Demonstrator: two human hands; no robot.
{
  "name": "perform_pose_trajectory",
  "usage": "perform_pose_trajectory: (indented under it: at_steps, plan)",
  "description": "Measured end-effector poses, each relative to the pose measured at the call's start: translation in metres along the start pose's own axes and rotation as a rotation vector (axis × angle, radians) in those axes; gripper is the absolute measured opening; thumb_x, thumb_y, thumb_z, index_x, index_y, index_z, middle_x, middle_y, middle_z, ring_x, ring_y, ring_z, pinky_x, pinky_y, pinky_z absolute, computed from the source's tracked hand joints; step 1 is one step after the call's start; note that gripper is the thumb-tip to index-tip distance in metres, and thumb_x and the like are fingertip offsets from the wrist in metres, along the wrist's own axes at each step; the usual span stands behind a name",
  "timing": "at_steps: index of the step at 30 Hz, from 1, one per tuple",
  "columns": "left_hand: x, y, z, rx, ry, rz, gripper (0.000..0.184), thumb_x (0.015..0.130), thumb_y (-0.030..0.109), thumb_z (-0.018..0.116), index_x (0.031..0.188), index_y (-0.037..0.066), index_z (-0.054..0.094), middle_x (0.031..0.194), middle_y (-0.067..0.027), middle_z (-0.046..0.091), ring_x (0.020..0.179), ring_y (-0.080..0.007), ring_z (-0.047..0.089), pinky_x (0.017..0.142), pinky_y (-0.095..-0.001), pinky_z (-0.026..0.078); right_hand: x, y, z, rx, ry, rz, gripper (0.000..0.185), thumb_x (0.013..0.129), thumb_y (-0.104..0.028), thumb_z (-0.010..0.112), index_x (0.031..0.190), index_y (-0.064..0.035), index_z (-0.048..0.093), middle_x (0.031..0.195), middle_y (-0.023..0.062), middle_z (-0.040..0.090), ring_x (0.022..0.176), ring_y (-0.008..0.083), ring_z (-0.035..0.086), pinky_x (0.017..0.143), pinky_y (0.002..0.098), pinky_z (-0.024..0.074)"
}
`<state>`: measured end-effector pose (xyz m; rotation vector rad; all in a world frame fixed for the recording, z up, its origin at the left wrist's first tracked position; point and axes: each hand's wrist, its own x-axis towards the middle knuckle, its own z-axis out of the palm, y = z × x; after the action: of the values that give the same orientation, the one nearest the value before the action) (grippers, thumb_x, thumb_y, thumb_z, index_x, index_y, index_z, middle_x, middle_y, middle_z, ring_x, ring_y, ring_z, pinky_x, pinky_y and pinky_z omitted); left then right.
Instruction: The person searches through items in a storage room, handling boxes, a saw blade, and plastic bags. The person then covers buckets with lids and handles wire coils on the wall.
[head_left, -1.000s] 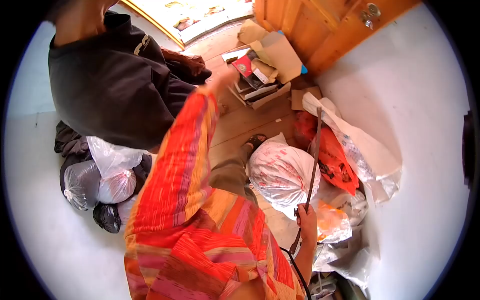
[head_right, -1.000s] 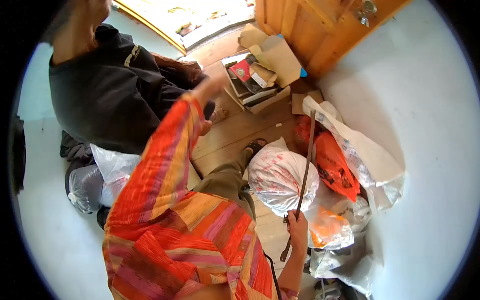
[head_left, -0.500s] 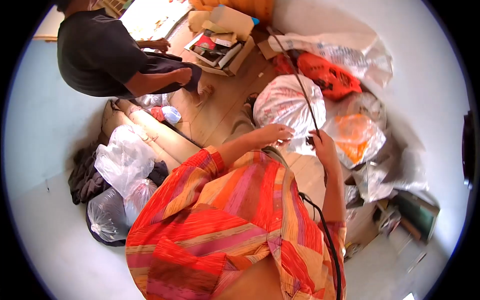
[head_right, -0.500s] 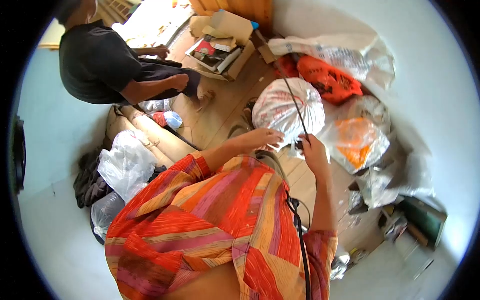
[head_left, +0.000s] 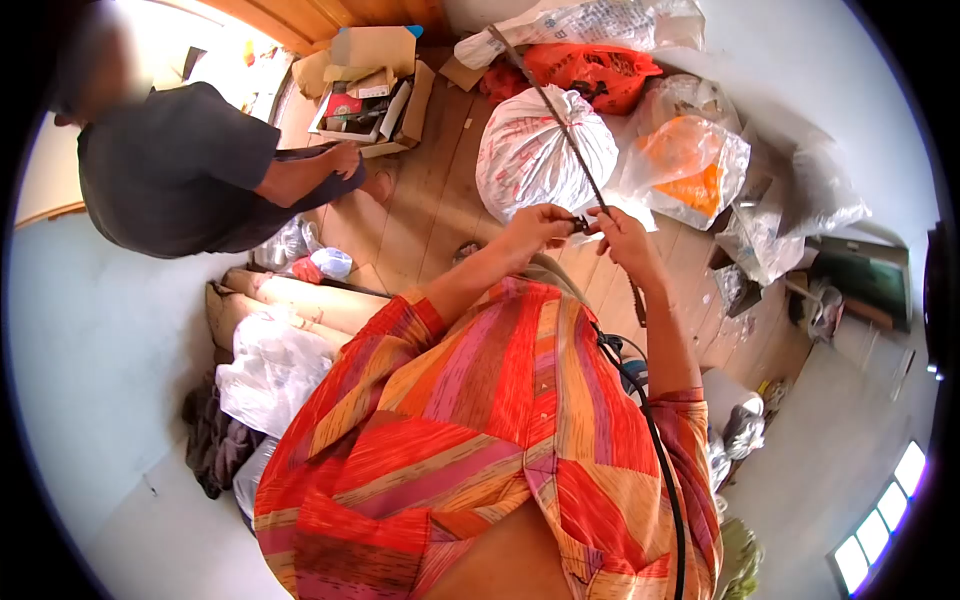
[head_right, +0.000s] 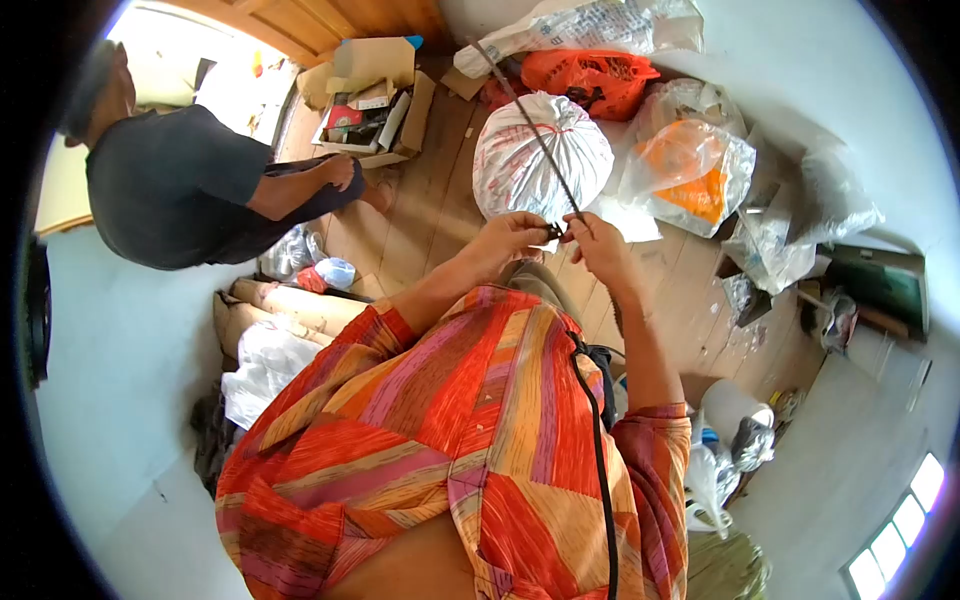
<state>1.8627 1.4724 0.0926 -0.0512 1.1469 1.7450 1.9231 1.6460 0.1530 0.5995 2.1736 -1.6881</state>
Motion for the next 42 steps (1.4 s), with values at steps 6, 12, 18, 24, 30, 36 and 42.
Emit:
perform_pose_trajectory:
  at_steps: [6, 12, 18, 24, 30, 36, 42]
  plan:
    - [-0.039, 0.021, -0.049, 0.012, 0.123, 0.022, 0.028, 0.087, 0.021, 0.052, 0.106, 0.001, 0.053, 0.085, -0.0019, 0.054, 0.07, -0.0086, 0.05, 0.064, -0.0216, 0.044, -0.015, 0.047, 0.018, 0.064, 0.134, 0.053, 0.026, 0.09, -0.016, 0.037, 0.11, -0.001, 0.045, 0.073, 0.0075, 0.061, 0.052, 0.0114, 0.05, 0.046, 0.0247, 0.0406]
    - [-0.078, -0.008, -0.123, -0.128, 0.165, -0.046, 0.02, 0.089, 0.017, 0.048, 0.103, 0.003, 0.054, 0.081, -0.0031, 0.055, 0.068, -0.0106, 0.052, 0.061, -0.0237, 0.044, -0.08, 0.05, 0.039, -0.257, 0.34, 0.0, 0.022, 0.082, -0.02, 0.049, 0.09, -0.0038, 0.062, 0.075, 0.0134, 0.062, 0.067, 0.0284, 0.059, 0.061, 0.0373, 0.0454]
    - [-0.084, -0.007, -0.165, -0.017, 0.0, -0.24, 0.019, 0.088, 0.011, 0.047, 0.106, 0.006, 0.05, 0.091, -0.0043, 0.058, 0.079, -0.0143, 0.058, 0.066, -0.0263, 0.048, -0.15, 0.05, 0.062, -0.406, 0.55, -0.039, 0.02, 0.078, -0.019, 0.052, 0.087, -0.0052, 0.063, 0.078, 0.0163, 0.061, 0.072, 0.0349, 0.057, 0.065, 0.0407, 0.0451]
    - [-0.051, 0.011, -0.117, 0.179, -0.122, -0.337, 0.019, 0.088, 0.012, 0.048, 0.106, 0.009, 0.05, 0.09, -0.0021, 0.058, 0.079, -0.0126, 0.058, 0.064, -0.0259, 0.05, -0.192, 0.04, 0.073, -0.282, 0.7, 0.067, 0.02, 0.077, -0.018, 0.056, 0.088, -0.003, 0.062, 0.081, 0.0171, 0.061, 0.075, 0.0338, 0.058, 0.067, 0.0395, 0.0454]
    - [-0.026, -0.003, -0.033, 0.295, -0.308, -0.415, 0.02, 0.088, 0.02, 0.051, 0.105, 0.009, 0.051, 0.091, -0.0016, 0.057, 0.081, -0.0125, 0.056, 0.065, -0.0245, 0.049, -0.216, 0.055, 0.054, -0.201, 0.698, 0.122, 0.023, 0.077, -0.02, 0.059, 0.094, -0.0052, 0.061, 0.077, 0.0144, 0.063, 0.073, 0.0308, 0.06, 0.066, 0.038, 0.0458]
    - [-0.007, -0.058, 0.074, 0.151, -0.417, -0.474, 0.029, 0.089, 0.021, 0.05, 0.114, 0.007, 0.045, 0.101, -0.0047, 0.055, 0.09, -0.0145, 0.054, 0.071, -0.0255, 0.049, -0.236, 0.093, -0.009, -0.238, 0.631, 0.067, 0.024, 0.077, -0.023, 0.057, 0.095, -0.0075, 0.061, 0.079, 0.0145, 0.062, 0.073, 0.0321, 0.059, 0.065, 0.0393, 0.0461]
    - [0.013, -0.106, 0.195, -0.037, -0.466, -0.58, 0.028, 0.087, 0.013, 0.05, 0.114, 0.005, 0.047, 0.103, -0.0094, 0.054, 0.09, -0.0194, 0.056, 0.078, -0.0286, 0.05, -0.274, 0.137, -0.077, -0.301, 0.579, 0.038, 0.024, 0.076, -0.023, 0.058, 0.095, -0.0079, 0.061, 0.085, 0.0134, 0.061, 0.078, 0.033, 0.058, 0.067, 0.0418, 0.0456]
